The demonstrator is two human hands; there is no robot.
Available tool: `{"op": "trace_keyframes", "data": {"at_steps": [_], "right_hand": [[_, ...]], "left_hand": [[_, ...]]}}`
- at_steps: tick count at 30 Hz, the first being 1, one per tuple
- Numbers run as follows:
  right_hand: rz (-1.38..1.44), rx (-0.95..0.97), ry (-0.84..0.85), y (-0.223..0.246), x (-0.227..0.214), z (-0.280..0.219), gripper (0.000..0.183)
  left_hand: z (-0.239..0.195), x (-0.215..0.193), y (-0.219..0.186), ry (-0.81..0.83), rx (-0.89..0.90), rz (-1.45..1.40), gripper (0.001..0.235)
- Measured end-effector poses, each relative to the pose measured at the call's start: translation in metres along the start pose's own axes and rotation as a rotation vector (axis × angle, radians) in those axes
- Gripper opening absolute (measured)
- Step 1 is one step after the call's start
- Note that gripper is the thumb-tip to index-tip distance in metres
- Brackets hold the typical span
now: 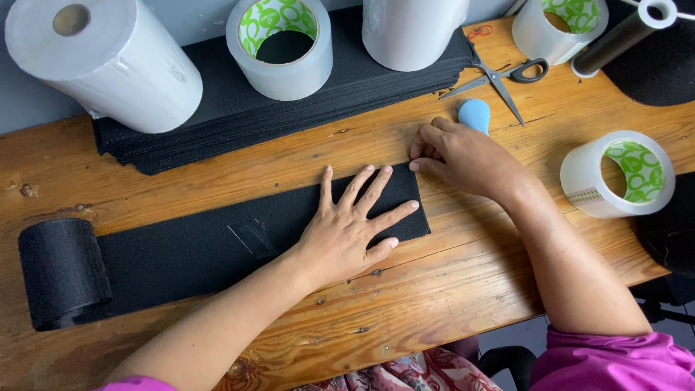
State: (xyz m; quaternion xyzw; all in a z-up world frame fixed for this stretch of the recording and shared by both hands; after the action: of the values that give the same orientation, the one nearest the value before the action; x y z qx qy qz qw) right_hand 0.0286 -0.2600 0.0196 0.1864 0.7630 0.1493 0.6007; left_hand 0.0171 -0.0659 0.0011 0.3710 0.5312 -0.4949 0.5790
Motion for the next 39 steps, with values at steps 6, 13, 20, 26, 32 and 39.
{"op": "trace_keyframes", "data": {"at_steps": [6, 13, 20, 26, 32, 39], "right_hand": [[-0.025, 0.066, -0.005, -0.001, 0.000, 0.000, 0.017], [-0.056, 0.026, -0.014, 0.000, 0.000, 0.001, 0.021], [-0.077, 0.026, -0.009, -0.002, 0.003, 0.001, 0.014], [-0.037, 0.038, 0.025, -0.009, 0.001, 0.003, 0.020], [-0.009, 0.168, 0.064, 0.004, -0.020, -0.012, 0.020], [0.091, -0.377, 0.017, 0.105, -0.057, -0.096, 0.028]], "left_hand": [[-0.001, 0.004, 0.001, -0.006, -0.001, 0.004, 0.067], [0.000, 0.001, 0.001, -0.013, -0.007, -0.019, 0.065], [-0.001, 0.007, 0.002, -0.007, -0.001, -0.014, 0.064], [-0.001, 0.007, 0.001, -0.014, -0.002, -0.009, 0.064], [0.001, 0.009, 0.002, 0.002, -0.017, -0.057, 0.061], [0.004, 0.003, 0.003, 0.267, -0.027, -0.153, 0.063]]}}
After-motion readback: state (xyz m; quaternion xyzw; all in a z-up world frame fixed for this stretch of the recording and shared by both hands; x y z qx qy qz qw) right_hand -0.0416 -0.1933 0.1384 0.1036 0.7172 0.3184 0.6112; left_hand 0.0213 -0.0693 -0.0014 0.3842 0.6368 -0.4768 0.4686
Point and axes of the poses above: each hand's wrist, its own z-axis towards the middle knuckle, its own x-axis out of the palm, y = z × x, the point moved 7 cm from there along z, towards the middle knuckle, and after that the axes turned 2 degrees about -z, right-handed, at the moved point
